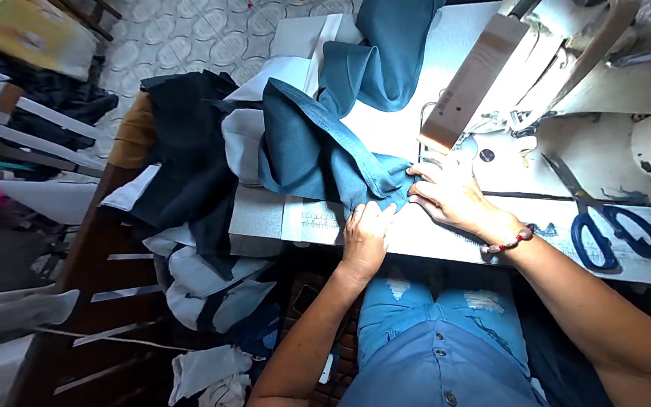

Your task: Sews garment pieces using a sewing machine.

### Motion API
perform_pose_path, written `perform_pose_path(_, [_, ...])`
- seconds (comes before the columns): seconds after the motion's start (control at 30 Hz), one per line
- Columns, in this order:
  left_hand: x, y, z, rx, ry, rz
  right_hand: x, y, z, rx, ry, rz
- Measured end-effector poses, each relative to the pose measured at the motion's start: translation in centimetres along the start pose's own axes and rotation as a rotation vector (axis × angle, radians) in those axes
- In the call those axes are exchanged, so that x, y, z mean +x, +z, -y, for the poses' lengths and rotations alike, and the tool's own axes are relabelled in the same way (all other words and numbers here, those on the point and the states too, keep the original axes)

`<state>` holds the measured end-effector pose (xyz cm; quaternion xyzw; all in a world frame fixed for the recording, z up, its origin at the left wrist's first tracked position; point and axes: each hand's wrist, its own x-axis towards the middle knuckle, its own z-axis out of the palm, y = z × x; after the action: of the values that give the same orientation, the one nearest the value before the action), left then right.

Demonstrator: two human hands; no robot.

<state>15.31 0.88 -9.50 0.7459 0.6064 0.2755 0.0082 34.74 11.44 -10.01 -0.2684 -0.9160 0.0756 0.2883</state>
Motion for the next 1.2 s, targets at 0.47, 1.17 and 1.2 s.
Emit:
perform_pose_path(0.47, [1.1,-0.6,-0.2,-0.14,-0.228,0.074,0.2,0.7,1.7,0.078,0.182,0.002])
perform_pose_path(1.17, [8.0,-4.7,0.8,0.351,0.589,0.307,0.2,1.1,1.5,0.132,0.261,-0.051])
perform_pose_path(1.2, [9.1,-4.9,1.6,0.319,0.698,0.364,-0.1,1.3,1.4,0.122,0.25,-0.066])
